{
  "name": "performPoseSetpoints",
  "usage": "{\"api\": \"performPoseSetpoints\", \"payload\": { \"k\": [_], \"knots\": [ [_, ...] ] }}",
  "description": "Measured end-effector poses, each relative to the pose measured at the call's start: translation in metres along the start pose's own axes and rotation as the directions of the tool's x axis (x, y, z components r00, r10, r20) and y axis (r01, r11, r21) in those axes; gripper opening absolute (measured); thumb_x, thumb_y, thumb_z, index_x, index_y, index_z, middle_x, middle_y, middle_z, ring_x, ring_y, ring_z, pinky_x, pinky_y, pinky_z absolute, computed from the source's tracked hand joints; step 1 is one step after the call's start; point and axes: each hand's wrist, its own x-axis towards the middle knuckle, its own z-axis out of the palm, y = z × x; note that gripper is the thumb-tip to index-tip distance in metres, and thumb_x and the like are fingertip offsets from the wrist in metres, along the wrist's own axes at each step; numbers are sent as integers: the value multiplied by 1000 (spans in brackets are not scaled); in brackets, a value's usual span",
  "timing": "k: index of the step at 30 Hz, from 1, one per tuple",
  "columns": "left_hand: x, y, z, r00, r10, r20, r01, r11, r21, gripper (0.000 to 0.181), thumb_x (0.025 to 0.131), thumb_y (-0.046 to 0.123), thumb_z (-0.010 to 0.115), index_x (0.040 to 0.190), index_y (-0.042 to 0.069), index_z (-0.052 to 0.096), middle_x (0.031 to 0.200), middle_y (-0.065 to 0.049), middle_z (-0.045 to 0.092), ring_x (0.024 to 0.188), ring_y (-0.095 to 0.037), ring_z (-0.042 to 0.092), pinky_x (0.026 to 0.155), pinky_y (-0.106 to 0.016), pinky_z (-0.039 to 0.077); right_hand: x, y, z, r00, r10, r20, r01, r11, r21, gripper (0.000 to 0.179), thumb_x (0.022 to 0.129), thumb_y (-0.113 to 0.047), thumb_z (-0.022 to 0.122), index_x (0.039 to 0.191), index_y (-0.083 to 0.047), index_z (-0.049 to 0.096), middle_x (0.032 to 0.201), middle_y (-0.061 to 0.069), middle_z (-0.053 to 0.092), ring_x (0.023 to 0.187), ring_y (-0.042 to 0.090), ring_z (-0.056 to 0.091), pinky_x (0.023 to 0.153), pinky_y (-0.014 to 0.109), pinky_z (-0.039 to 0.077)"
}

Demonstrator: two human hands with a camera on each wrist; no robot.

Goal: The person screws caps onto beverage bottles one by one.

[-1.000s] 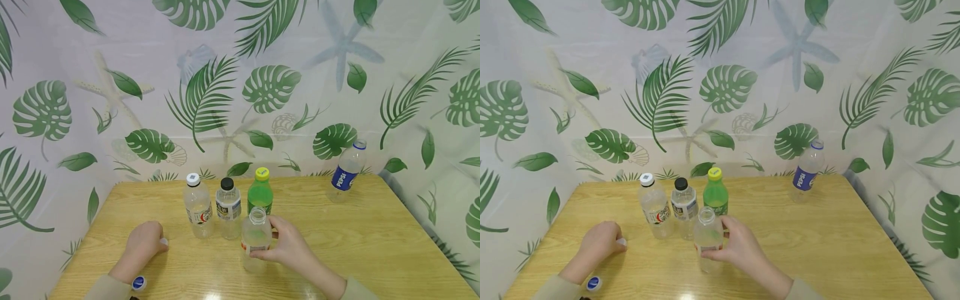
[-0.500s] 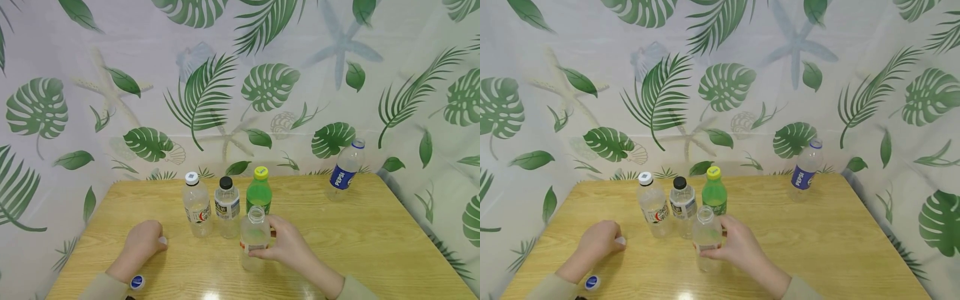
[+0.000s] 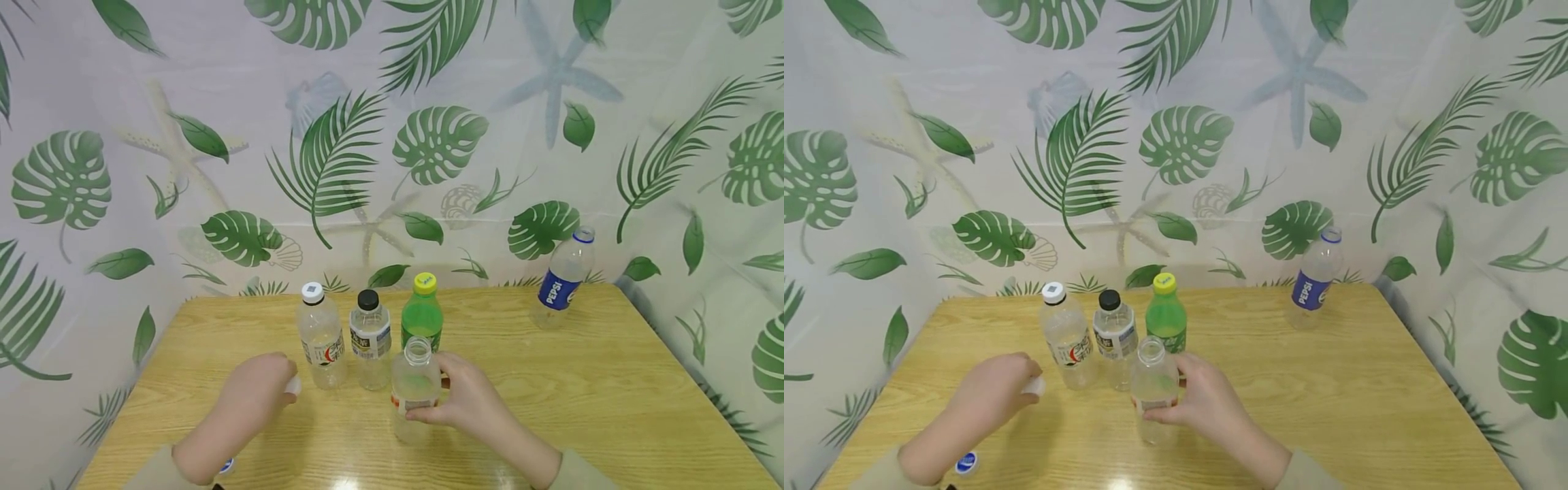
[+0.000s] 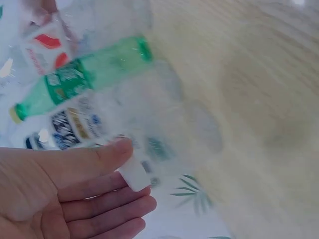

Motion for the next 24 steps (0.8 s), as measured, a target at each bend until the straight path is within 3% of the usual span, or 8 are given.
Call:
{"api": "performPoseSetpoints", "payload": {
  "k": [4,9,14,17,20,24],
  "knots": [
    [-4,18,-20,997,63,-48,-63,998,-8,23,77,17,94,91,11,77,86,0,71,72,-16,65,64,-34,60,1,-2,-1,1000,7,5,-7,1000,-1,63,72,-29,100,125,-11,71,123,4,76,114,27,72,91,31,64],
    [-5,39,-48,976,174,-131,-174,985,10,25,76,16,95,91,9,77,86,0,70,72,-16,66,63,-32,59,2,-5,-2,1000,11,4,-10,1000,-25,64,71,-29,101,125,-11,71,121,4,76,112,26,73,90,30,64],
    [-3,56,-76,935,282,-213,-273,959,69,22,78,11,94,89,9,76,84,1,64,67,-13,61,56,-24,54,2,-6,-3,1000,13,6,-13,999,-31,65,71,-28,101,125,-10,71,122,4,76,113,26,73,90,29,63],
    [1,65,-90,912,339,-229,-320,940,116,20,80,9,93,93,8,77,85,-1,66,69,-13,62,58,-22,54,2,-6,-3,1000,13,6,-13,999,-36,65,71,-27,101,125,-10,71,123,5,76,113,27,73,90,29,63],
    [7,73,-100,893,389,-228,-365,920,142,17,83,6,90,93,7,77,85,-2,70,71,-15,64,59,-23,55,2,-6,-3,1000,7,4,-7,999,-40,64,71,-26,101,125,-10,71,122,5,76,113,27,73,90,29,64],
    [13,82,-107,851,460,-252,-426,886,181,15,83,4,89,88,8,76,81,-1,69,68,-16,65,58,-24,56,2,-6,-3,1000,-2,6,2,999,-34,63,71,-26,101,125,-10,71,123,5,76,113,27,73,90,30,64]
  ]
}}
